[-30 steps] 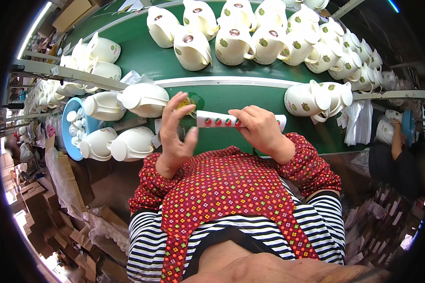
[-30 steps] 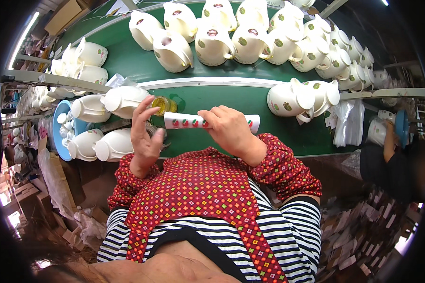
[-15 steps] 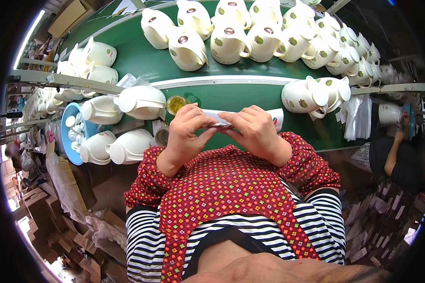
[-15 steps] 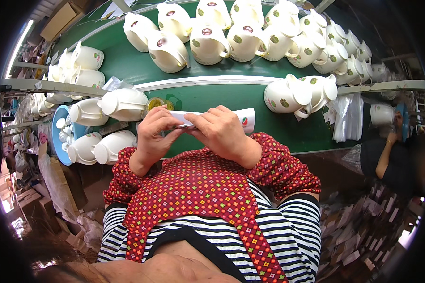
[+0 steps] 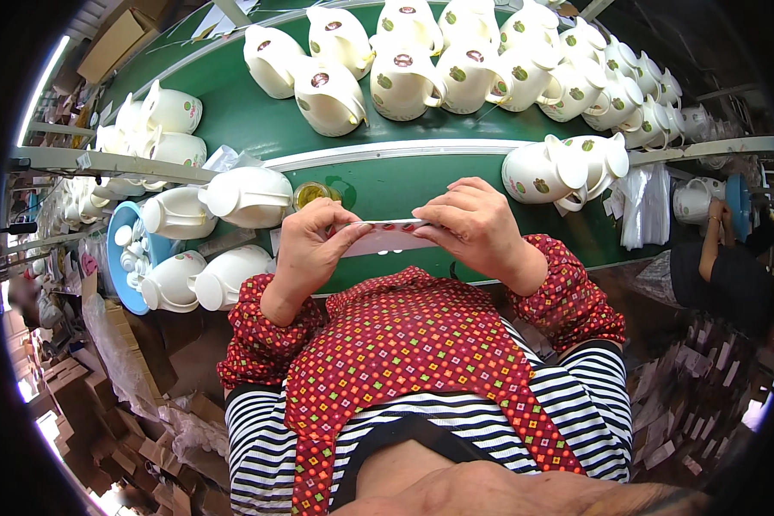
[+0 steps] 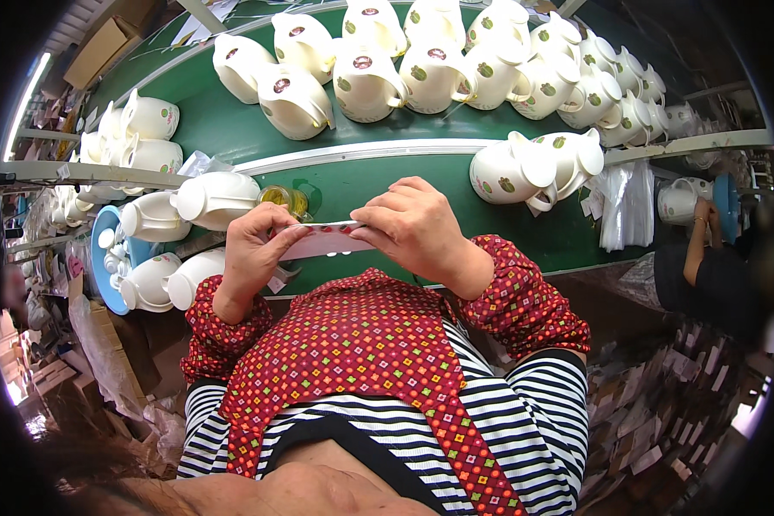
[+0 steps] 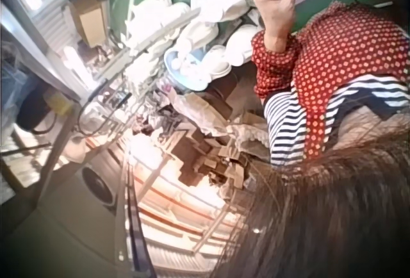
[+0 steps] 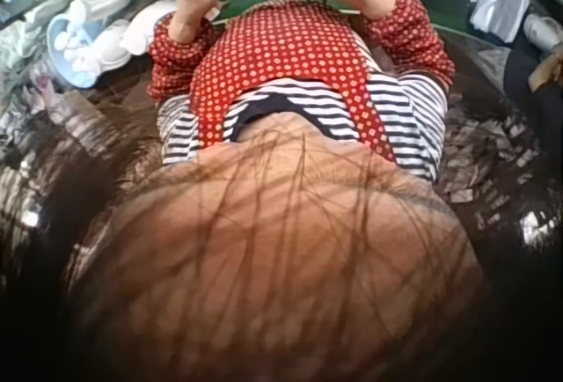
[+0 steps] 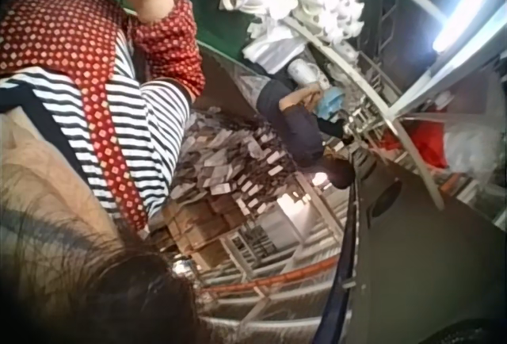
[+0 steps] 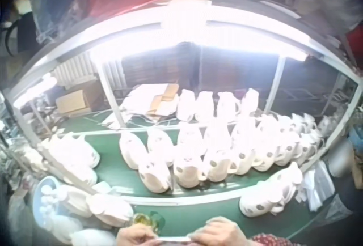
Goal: The person assembles white ceramic pitchers on a green worktable. They pick up pitcher bodies, attach lids, and affix small stickers to the sides. The person handles the items one at a time, placing finished units back on the table.
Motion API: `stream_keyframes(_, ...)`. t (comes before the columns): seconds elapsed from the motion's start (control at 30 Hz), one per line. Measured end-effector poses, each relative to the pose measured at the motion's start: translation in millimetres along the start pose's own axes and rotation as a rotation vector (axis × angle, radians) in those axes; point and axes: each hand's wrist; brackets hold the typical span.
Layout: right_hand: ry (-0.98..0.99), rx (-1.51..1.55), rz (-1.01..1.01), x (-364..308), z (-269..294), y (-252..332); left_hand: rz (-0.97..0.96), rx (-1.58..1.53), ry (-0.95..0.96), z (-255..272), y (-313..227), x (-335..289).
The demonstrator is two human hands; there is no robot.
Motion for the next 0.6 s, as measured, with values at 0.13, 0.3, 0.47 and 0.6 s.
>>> stream_keyframes(0.13,-0.040,-0.035,0.010,7,2,8,0.114,-0.063,-0.010,-1,-5,-2)
stream_keyframes(0.3,-0.019,-0.009,-0.002,5,-3,8,0.218,-0.123,-0.014,0,-9,-4)
stream_keyframes(0.47,0.036,-0.004,0.028,3,-3,6,0.270,-0.216,-0.018,-1,-9,-9)
stream_keyframes(0.6,0.064,0.017,0.033,2,-5,-1,0.312,-0.222,-0.005,4,-7,-9)
Point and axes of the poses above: each hand's wrist, its own x-axis towards the middle knuckle, its own z-axis out of the back of the hand, y = z × x, and after that the axes turned 11 degrees about -x, right-handed
